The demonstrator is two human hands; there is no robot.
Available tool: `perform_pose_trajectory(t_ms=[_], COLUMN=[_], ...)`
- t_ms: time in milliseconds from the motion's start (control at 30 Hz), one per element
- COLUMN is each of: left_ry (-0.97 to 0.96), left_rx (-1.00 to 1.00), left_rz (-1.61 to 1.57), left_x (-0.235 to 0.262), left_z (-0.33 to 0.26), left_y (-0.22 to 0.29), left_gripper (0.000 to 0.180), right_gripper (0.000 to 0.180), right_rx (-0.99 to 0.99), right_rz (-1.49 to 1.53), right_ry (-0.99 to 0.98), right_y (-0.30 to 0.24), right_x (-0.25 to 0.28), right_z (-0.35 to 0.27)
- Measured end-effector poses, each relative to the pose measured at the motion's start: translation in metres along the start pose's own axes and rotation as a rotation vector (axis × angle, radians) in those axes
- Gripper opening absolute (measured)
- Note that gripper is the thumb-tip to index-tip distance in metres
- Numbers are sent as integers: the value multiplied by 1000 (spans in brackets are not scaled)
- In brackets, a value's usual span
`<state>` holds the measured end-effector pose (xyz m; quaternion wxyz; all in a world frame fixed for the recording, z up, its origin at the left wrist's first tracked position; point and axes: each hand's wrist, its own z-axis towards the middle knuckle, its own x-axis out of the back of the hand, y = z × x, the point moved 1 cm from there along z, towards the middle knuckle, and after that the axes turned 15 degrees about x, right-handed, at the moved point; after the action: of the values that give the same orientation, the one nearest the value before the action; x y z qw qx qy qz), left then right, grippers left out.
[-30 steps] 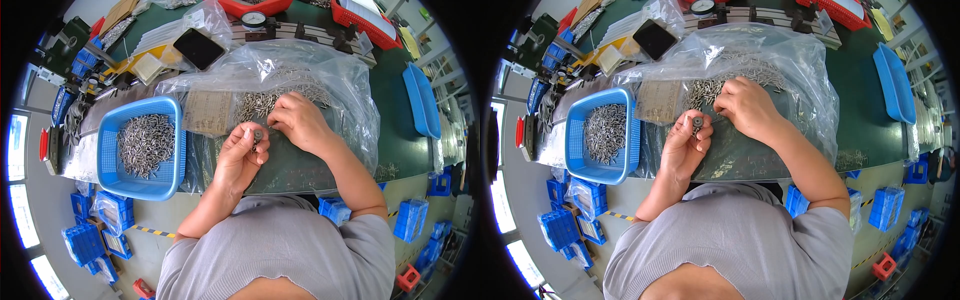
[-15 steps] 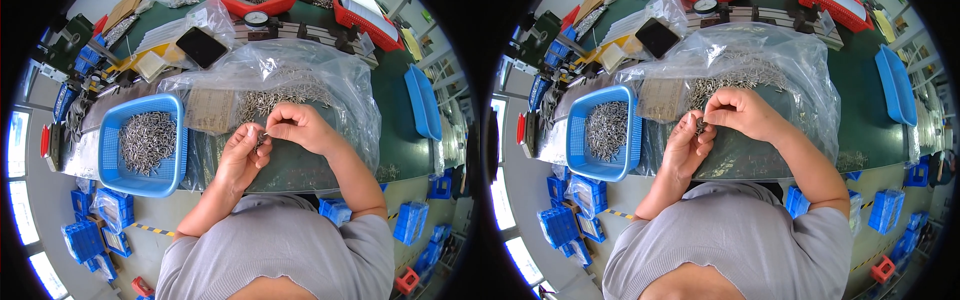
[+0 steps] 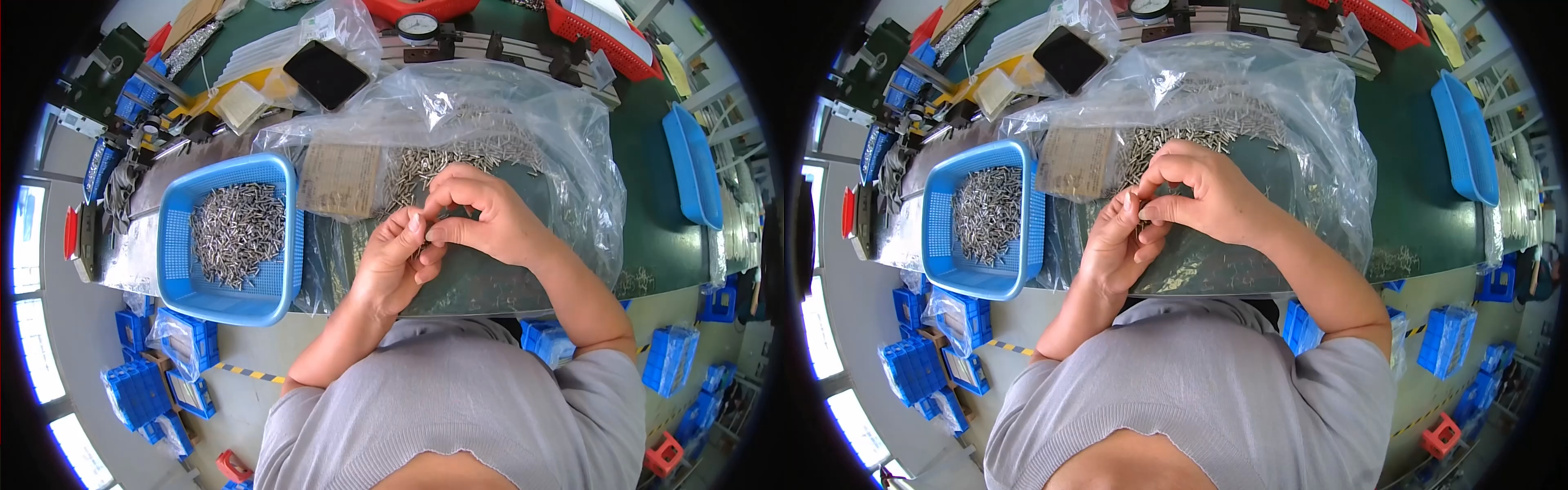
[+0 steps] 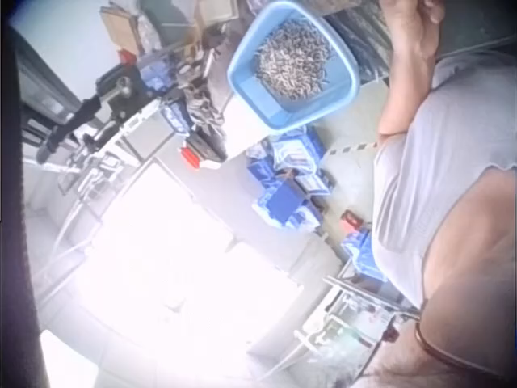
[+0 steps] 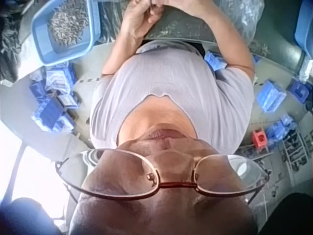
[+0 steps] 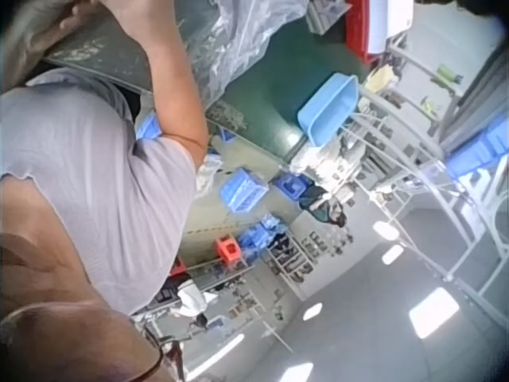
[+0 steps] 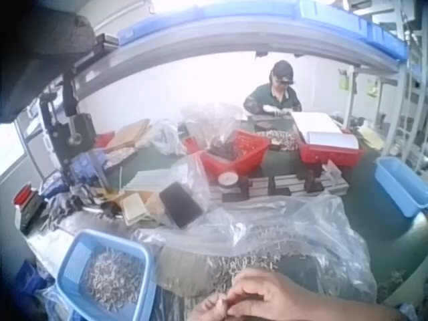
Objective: Assembling small metal washers and pins at a workbench.
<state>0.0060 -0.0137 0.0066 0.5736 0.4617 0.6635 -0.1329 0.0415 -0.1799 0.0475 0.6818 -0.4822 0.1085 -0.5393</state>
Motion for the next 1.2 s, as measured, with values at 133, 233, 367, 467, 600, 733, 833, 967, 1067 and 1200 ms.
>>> perform_pose_trajectory(t_ms=[133,233,367,467,600,733,833,967,1067,1200], left_ry=[48,45,31,-22,-25,-41,-47,-22,-19,-38], left_rx=[16,-15,-70,-99,-113,-105,-104,-105,-109,-100], left_rz=[-22,11,-15,-28,-48,-51,-59,-58,-37,-53], left_x=[-1,0,3,1,1,0,4,1,1,2], left_z=[-2,0,2,3,3,3,2,1,2,2], left_y=[-1,-2,-3,1,1,1,1,0,0,-1], left_gripper=[22,21,21,22,24,25,24,23,20,18], right_gripper=[16,15,10,6,11,14,16,16,16,13], right_rx=[-35,-172,-57,-196,-80,18,51,-13,-37,32], right_rz=[19,41,35,29,-530,-669,-700,-736,-762,-773], right_ry=[-5,6,57,179,-7,-67,-88,-177,-190,-173], right_y=[-3,-3,1,4,16,21,22,18,16,14], right_x=[4,6,9,19,20,7,3,2,4,4], right_z=[0,-1,-2,-1,-8,-6,-3,-4,-5,-5])
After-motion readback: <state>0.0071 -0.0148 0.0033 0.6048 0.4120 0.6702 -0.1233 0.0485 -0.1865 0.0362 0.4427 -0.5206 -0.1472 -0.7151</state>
